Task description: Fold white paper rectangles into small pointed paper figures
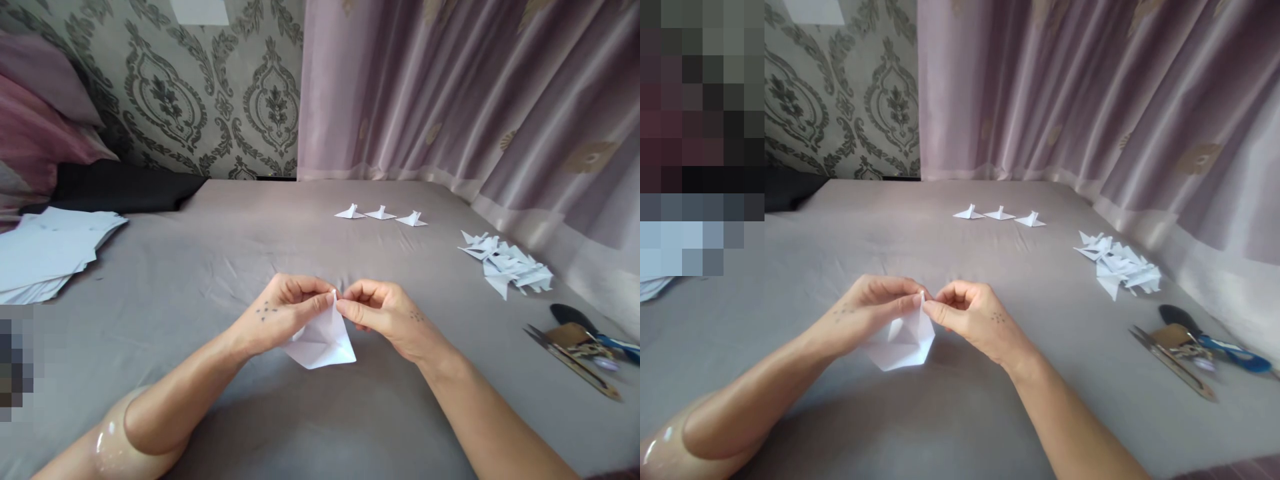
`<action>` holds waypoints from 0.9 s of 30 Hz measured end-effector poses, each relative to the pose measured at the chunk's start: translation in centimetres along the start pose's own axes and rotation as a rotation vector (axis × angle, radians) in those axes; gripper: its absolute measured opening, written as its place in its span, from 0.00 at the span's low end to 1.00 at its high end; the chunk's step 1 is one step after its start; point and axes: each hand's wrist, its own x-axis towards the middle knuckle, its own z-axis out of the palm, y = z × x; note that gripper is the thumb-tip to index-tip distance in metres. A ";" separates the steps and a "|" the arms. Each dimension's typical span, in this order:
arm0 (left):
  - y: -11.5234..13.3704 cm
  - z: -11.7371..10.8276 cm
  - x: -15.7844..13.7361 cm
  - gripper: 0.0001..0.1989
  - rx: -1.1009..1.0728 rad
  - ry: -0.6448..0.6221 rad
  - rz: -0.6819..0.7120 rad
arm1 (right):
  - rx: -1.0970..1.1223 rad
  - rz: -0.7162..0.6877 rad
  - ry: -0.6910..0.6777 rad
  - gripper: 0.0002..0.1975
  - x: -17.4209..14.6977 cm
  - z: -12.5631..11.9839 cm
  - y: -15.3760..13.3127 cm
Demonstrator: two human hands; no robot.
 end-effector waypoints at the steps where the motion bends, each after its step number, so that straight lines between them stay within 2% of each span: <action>1: 0.0 0.0 0.0 0.11 0.001 -0.005 0.002 | -0.010 0.002 0.003 0.14 -0.1 0.0 0.0; 14: 0.3 0.4 0.0 0.11 -0.002 -0.021 -0.038 | -0.062 0.032 0.065 0.12 -0.9 0.7 -1.1; 19: 0.2 0.3 0.1 0.10 0.005 0.004 -0.045 | -0.080 -0.011 0.070 0.11 -1.0 0.7 -0.9; 27: 0.4 0.7 0.0 0.10 -0.082 0.116 0.045 | 0.116 -0.026 -0.034 0.15 -0.3 -0.2 -0.1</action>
